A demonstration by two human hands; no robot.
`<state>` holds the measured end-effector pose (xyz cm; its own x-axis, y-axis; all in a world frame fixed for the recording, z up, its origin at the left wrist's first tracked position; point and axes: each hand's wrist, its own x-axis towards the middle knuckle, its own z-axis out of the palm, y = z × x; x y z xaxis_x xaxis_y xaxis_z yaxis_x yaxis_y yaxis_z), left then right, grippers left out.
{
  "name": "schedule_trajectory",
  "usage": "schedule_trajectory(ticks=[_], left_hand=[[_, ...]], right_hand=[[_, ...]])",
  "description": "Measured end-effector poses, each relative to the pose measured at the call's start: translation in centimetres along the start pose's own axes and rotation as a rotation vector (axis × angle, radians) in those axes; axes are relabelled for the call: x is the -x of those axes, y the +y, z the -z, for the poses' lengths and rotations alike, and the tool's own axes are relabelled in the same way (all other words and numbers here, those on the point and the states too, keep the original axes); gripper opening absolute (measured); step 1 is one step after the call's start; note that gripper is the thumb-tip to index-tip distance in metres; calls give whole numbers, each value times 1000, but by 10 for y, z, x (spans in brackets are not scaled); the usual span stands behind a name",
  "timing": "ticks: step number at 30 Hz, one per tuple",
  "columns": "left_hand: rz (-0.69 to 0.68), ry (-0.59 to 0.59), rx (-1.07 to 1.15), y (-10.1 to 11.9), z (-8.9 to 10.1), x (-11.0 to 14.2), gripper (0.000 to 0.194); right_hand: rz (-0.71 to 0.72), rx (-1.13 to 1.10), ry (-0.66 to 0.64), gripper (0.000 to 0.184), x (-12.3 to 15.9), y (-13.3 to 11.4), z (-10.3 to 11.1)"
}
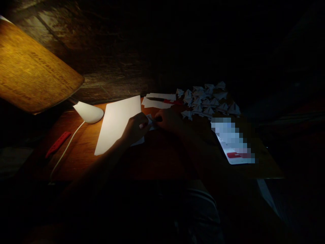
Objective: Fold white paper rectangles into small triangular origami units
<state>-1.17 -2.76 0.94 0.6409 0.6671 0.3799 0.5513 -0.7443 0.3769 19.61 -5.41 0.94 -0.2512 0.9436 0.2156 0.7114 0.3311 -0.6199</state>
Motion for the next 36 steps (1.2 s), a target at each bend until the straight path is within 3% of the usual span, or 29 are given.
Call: schedule_trajectory(ticks=[4, 11, 17, 23, 36], left_hand=[[-15, -35, -31, 0, 0, 1, 21], [37, 19, 53, 1, -3, 2, 17], [17, -7, 73, 3, -1, 1, 11], [-29, -55, 22, 7, 2, 3, 2], [-134, -141, 203, -3, 11, 6, 16]], right_hand=[[60, 5, -55, 9, 0, 4, 4], [28, -32, -11, 8, 1, 3, 1], [91, -133, -140, 10, 3, 7, 14], [58, -193, -226, 17, 5, 11, 19], [59, -203, -260, 19, 4, 11, 23]])
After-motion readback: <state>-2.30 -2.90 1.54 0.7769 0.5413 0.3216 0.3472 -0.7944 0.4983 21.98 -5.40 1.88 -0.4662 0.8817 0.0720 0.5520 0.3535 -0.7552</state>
